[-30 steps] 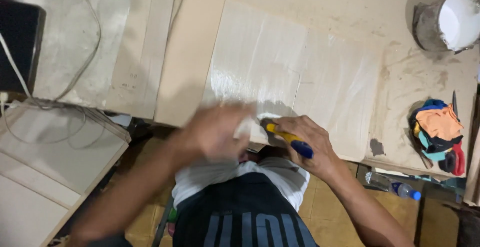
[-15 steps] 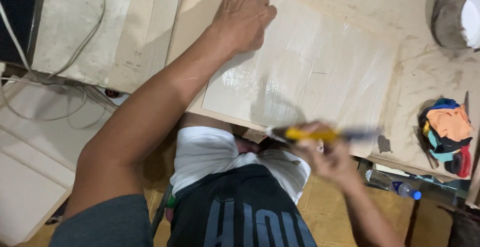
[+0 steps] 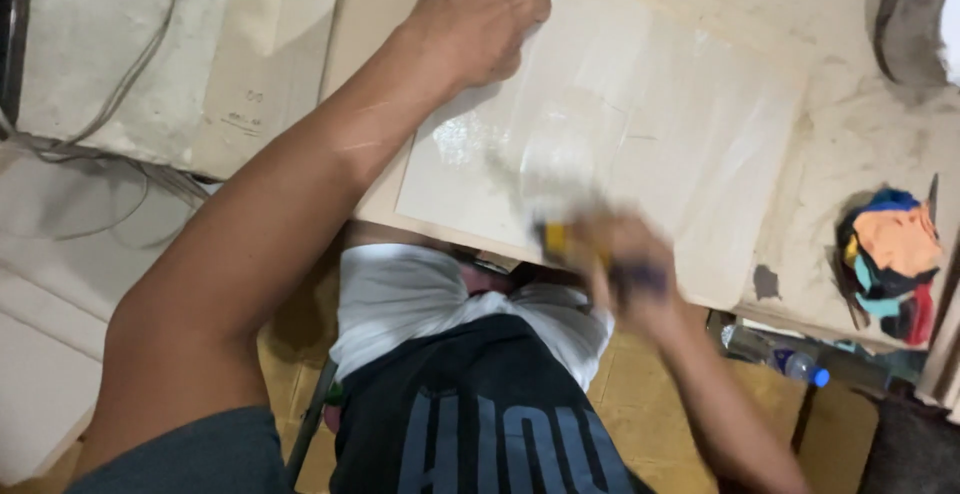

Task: The person applies a white substance to a rectangular board using a brush, then smooths it with a cloth. They place a red sheet over the board and smooth it down with a cloth and their hands.

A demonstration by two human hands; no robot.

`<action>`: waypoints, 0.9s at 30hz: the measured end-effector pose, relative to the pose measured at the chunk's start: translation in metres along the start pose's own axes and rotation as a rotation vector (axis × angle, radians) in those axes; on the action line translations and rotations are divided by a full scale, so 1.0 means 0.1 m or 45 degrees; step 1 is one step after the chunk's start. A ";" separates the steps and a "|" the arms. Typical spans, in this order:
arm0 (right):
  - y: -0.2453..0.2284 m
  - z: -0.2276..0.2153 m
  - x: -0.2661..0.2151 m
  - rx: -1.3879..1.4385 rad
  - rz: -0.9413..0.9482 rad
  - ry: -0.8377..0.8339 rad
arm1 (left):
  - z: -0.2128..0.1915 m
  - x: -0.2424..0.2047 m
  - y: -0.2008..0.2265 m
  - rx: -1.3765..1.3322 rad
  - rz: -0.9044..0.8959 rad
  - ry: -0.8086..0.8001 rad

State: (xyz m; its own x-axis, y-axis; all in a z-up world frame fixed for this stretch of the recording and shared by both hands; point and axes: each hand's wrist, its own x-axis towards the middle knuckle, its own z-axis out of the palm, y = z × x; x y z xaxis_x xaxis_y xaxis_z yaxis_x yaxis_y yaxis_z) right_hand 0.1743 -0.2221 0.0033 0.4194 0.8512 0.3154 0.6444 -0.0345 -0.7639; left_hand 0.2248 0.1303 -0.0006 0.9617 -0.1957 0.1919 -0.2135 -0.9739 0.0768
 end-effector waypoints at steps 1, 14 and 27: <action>-0.12 0.01 -0.01 0.003 -0.004 -0.010 | -0.10 0.01 0.01 -0.001 -0.011 0.000; -0.40 0.30 0.87 -0.195 0.135 0.119 | 0.11 0.17 -0.19 -0.369 0.020 -0.181; 0.42 0.54 0.35 -0.703 -0.016 -0.021 | 0.11 0.50 -0.14 -0.070 0.038 -0.293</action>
State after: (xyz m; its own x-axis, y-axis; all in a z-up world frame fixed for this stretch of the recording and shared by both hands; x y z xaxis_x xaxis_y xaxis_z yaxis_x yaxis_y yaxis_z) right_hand 0.1819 -0.1654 -0.0478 0.4026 0.8612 0.3102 0.8907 -0.2903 -0.3500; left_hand 0.2773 0.1326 -0.0025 0.9673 -0.2516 -0.0328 -0.2455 -0.9608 0.1289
